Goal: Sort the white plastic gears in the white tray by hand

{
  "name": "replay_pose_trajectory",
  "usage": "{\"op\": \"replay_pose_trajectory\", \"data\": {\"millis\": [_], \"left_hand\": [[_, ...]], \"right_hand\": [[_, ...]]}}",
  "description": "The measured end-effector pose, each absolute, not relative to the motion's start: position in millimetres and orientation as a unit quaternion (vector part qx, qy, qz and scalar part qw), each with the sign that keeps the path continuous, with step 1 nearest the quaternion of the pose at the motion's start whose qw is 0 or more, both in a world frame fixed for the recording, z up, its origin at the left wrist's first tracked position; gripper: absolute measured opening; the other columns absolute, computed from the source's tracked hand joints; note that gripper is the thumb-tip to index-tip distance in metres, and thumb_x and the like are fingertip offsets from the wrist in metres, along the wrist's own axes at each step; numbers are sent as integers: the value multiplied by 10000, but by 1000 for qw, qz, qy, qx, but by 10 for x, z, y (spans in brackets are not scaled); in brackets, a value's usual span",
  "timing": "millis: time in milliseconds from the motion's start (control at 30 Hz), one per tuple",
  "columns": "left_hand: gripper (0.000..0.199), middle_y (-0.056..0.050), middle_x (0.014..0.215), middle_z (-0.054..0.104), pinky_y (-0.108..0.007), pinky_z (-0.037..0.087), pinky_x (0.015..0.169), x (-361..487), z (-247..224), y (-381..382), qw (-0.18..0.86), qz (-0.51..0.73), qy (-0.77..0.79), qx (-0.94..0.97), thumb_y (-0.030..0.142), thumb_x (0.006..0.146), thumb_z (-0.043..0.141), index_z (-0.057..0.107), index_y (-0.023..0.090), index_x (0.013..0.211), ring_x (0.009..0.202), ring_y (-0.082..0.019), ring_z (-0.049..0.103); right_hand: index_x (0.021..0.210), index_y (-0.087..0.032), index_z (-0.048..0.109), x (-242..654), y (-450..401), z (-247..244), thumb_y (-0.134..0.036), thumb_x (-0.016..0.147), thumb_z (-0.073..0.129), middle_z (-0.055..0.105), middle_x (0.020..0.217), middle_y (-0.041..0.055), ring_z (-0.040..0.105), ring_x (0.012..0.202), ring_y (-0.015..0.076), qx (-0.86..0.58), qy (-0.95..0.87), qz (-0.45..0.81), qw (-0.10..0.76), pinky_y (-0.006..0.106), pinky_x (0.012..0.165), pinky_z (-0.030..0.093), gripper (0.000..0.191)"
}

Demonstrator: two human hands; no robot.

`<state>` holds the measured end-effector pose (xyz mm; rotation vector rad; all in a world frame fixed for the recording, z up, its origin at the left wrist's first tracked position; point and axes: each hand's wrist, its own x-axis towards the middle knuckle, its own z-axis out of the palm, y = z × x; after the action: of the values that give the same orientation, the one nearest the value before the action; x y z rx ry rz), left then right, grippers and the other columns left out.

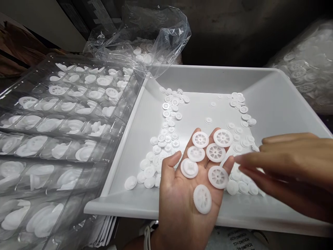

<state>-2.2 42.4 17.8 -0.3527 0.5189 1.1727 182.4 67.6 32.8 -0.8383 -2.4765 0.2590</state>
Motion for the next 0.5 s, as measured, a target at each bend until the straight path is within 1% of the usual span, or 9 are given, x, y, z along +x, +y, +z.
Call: {"op": "replay_pose_trajectory", "data": {"millis": [67, 100, 167, 200, 267, 333, 400, 500], "left_hand": [[563, -111, 1264, 732, -341, 604, 938, -19, 185, 433, 787, 545, 241, -161, 383, 914, 494, 530, 193, 1442, 1172, -238, 704], [578, -112, 1264, 732, -341, 598, 950, -17, 187, 434, 788, 545, 239, -160, 384, 910, 502, 516, 194, 1455, 1178, -235, 701], [604, -104, 1273, 729, -369, 563, 1020, -12, 184, 429, 793, 541, 234, -155, 399, 902, 512, 496, 205, 1473, 1214, -242, 681], [610, -96, 1279, 726, -390, 537, 1059, -9, 180, 425, 795, 538, 234, -153, 412, 900, 512, 492, 214, 1476, 1237, -250, 667], [598, -76, 1283, 725, -423, 495, 1106, -7, 169, 417, 798, 531, 241, -150, 432, 909, 490, 494, 237, 1475, 1271, -260, 643], [577, -57, 1286, 723, -447, 474, 1124, -8, 161, 415, 799, 526, 251, -148, 441, 932, 447, 493, 253, 1475, 1294, -263, 626], [567, -47, 1286, 723, -457, 469, 1126, -14, 158, 420, 800, 521, 260, -146, 444, 947, 419, 490, 257, 1477, 1307, -265, 615], [564, -43, 1287, 722, -457, 476, 1116, -23, 159, 429, 801, 518, 264, -143, 442, 952, 411, 491, 259, 1479, 1318, -268, 605]], "right_hand": [[1149, -244, 631, 1836, 695, 370, -224, 1036, 585, 620, 718, -76, 526, 555, 41, -349, -897, 68, 262, 198, 587, 428, 124], [1167, -245, 629, 1845, 704, 386, -226, 1035, 592, 649, 780, -75, 544, 576, 23, -371, -888, 67, 265, 154, 596, 446, 138], [1203, -247, 627, 1862, 724, 407, -195, 1016, 610, 642, 830, -64, 549, 608, 13, -408, -868, 95, 266, 85, 595, 453, 195], [1217, -252, 630, 1871, 736, 411, -182, 1001, 625, 619, 827, -55, 545, 628, 23, -422, -859, 112, 267, 75, 591, 453, 227], [1239, -276, 639, 1890, 763, 401, -237, 971, 675, 564, 799, -42, 524, 651, 57, -456, -839, 128, 268, 101, 557, 446, 273], [1242, -304, 648, 1910, 792, 373, -381, 952, 706, 548, 809, -29, 505, 653, 85, -477, -824, 132, 275, 140, 526, 441, 305], [1237, -327, 655, 1930, 817, 339, -502, 934, 709, 549, 820, -24, 502, 656, 98, -478, -820, 150, 276, 155, 526, 448, 354], [1253, -354, 650, 1944, 837, 298, -532, 929, 711, 541, 808, -30, 490, 660, 95, -461, -828, 174, 268, 150, 550, 447, 375]]}}
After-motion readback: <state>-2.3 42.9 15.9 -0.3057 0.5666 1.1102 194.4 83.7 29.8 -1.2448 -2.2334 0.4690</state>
